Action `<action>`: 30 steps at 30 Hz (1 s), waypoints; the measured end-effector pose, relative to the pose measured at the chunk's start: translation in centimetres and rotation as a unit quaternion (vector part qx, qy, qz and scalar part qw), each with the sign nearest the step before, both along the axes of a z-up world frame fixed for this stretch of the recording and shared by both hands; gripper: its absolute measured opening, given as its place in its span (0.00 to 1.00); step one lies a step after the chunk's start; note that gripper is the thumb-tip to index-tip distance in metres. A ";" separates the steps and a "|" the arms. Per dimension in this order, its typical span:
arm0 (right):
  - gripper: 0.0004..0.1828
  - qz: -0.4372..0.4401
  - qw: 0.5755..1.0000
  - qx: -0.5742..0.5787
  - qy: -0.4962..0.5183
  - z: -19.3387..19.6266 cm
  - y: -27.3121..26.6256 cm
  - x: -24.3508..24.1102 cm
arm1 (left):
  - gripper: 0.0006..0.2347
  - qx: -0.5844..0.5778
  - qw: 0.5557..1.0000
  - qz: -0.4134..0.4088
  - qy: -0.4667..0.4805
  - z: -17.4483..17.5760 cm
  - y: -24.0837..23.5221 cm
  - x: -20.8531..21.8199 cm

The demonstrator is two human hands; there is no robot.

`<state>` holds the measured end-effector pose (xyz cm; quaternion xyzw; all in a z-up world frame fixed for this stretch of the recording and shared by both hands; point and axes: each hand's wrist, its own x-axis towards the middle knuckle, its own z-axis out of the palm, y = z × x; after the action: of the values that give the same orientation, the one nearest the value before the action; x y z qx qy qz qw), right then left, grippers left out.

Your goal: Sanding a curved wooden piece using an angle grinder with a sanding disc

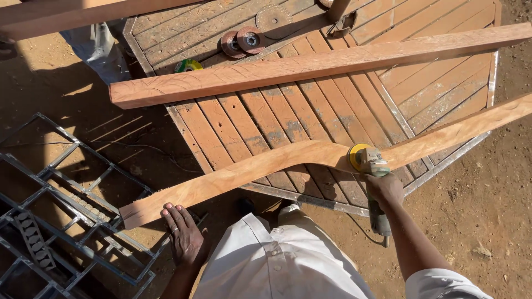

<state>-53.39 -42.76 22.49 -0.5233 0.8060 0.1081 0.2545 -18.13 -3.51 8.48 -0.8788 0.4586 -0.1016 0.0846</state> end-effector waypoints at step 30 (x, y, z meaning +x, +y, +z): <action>0.40 -0.052 0.999 0.007 0.014 -1.2 -2.6 -11.2 | 0.48 0.133 0.980 -0.033 0.141 2.6 -12.7 -6.8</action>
<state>-64.54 -45.41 21.30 -0.4773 0.8349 0.1071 0.2523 -24.96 -16.20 11.09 -0.8498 0.5036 0.0825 0.1321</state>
